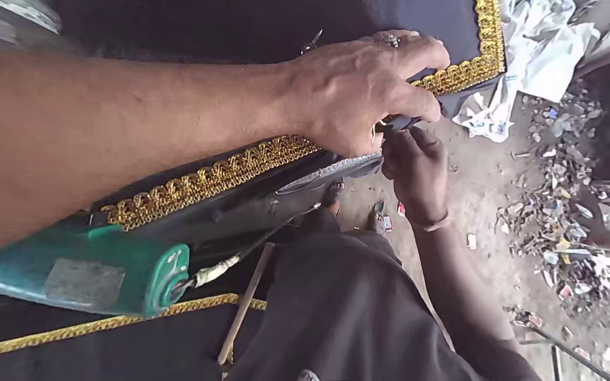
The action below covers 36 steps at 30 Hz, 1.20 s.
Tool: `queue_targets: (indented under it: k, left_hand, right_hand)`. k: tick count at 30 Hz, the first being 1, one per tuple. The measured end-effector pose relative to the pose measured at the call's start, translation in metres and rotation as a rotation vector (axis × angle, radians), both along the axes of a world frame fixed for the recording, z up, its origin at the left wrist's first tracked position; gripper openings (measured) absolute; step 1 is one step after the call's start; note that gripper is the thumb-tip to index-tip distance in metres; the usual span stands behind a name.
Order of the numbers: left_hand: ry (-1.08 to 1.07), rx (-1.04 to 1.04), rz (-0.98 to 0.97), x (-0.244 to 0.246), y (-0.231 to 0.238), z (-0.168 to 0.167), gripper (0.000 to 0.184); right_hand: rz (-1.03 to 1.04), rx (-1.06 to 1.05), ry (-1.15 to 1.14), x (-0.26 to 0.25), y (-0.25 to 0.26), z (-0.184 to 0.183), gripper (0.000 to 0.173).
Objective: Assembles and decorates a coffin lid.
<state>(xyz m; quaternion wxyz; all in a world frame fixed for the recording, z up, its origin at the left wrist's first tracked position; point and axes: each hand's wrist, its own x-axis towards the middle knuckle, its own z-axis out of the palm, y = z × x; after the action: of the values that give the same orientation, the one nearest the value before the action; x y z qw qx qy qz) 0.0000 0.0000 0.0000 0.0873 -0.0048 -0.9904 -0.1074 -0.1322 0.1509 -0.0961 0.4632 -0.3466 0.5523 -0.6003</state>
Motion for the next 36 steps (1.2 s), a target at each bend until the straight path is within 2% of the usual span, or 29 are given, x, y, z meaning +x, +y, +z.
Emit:
queue_targets:
  k: [2, 3, 6, 9, 10, 11, 12, 15, 16, 17, 18, 19, 20, 24, 26, 28, 31, 34, 36]
  left_hand:
    - [0.000, 0.002, 0.001, 0.001, -0.001, 0.000, 0.055]
    - [-0.006, 0.004, 0.003, 0.001, -0.001, 0.000, 0.055]
    - [-0.024, 0.012, 0.003, 0.000, -0.001, 0.001, 0.057]
    - [-0.008, 0.009, -0.003, 0.000, -0.001, 0.000, 0.053]
    - [-0.008, 0.005, -0.002, 0.000, -0.002, 0.000, 0.053]
    - [-0.004, 0.001, -0.001, 0.000, -0.002, 0.000, 0.053]
    - [-0.003, 0.000, -0.003, 0.000, -0.002, 0.000, 0.052]
    - [-0.016, 0.004, 0.008, 0.000, -0.002, 0.001, 0.052]
    - [-0.017, 0.006, 0.011, 0.000, -0.001, 0.000, 0.051]
    - [-0.021, 0.006, 0.012, 0.000, -0.001, 0.000, 0.050]
    - [-0.025, 0.004, 0.011, 0.000, -0.001, 0.001, 0.050]
    - [-0.024, 0.009, 0.010, 0.000, 0.000, 0.001, 0.051]
    - [-0.018, 0.011, 0.007, 0.000, 0.000, 0.001, 0.052]
    - [-0.009, 0.008, 0.013, 0.001, 0.001, 0.000, 0.053]
    - [-0.004, 0.005, 0.006, 0.001, 0.000, 0.000, 0.053]
    - [-0.012, -0.006, 0.008, 0.000, -0.001, 0.001, 0.053]
    - [-0.027, -0.004, 0.012, 0.000, 0.000, 0.001, 0.052]
    - [-0.019, 0.001, 0.016, 0.000, 0.000, 0.001, 0.052]
    - [-0.010, -0.002, 0.007, 0.000, 0.000, 0.000, 0.053]
  right_hand:
    - [-0.145, -0.161, 0.775, 0.001, 0.001, -0.013, 0.021]
    - [-0.189, -0.229, 1.012, 0.000, 0.000, -0.018, 0.019]
    - [-0.254, -0.360, 1.318, -0.006, -0.004, -0.028, 0.017]
    - [-0.314, -0.429, 1.351, -0.005, -0.011, -0.038, 0.017]
    - [-0.328, -0.428, 1.262, -0.003, -0.013, -0.040, 0.017]
    - [-0.324, -0.386, 1.073, 0.003, -0.014, -0.039, 0.017]
    - [-0.298, -0.307, 0.785, 0.012, -0.013, -0.034, 0.019]
    - [-0.085, 0.012, -0.542, 0.024, -0.010, 0.003, 0.035]
    - [-0.018, 0.089, -0.926, 0.020, -0.010, 0.014, 0.034]
    - [0.037, 0.122, -1.193, 0.014, -0.008, 0.018, 0.033]
    - [0.090, 0.116, -1.276, 0.010, -0.006, 0.017, 0.032]
    - [0.116, 0.101, -1.152, 0.008, -0.004, 0.014, 0.032]
    - [0.102, 0.087, -0.843, 0.007, -0.001, 0.010, 0.033]
    - [-0.157, -0.144, 0.714, 0.005, 0.003, -0.015, 0.022]
    - [-0.217, -0.288, 1.137, 0.002, 0.001, -0.024, 0.019]
    - [-0.259, -0.398, 1.317, -0.005, -0.004, -0.032, 0.017]
    - [-0.310, -0.506, 1.389, -0.009, -0.013, -0.042, 0.014]
    - [-0.339, -0.519, 1.323, -0.006, -0.018, -0.045, 0.017]
    - [-0.384, -0.456, 1.195, 0.004, -0.018, -0.047, 0.021]
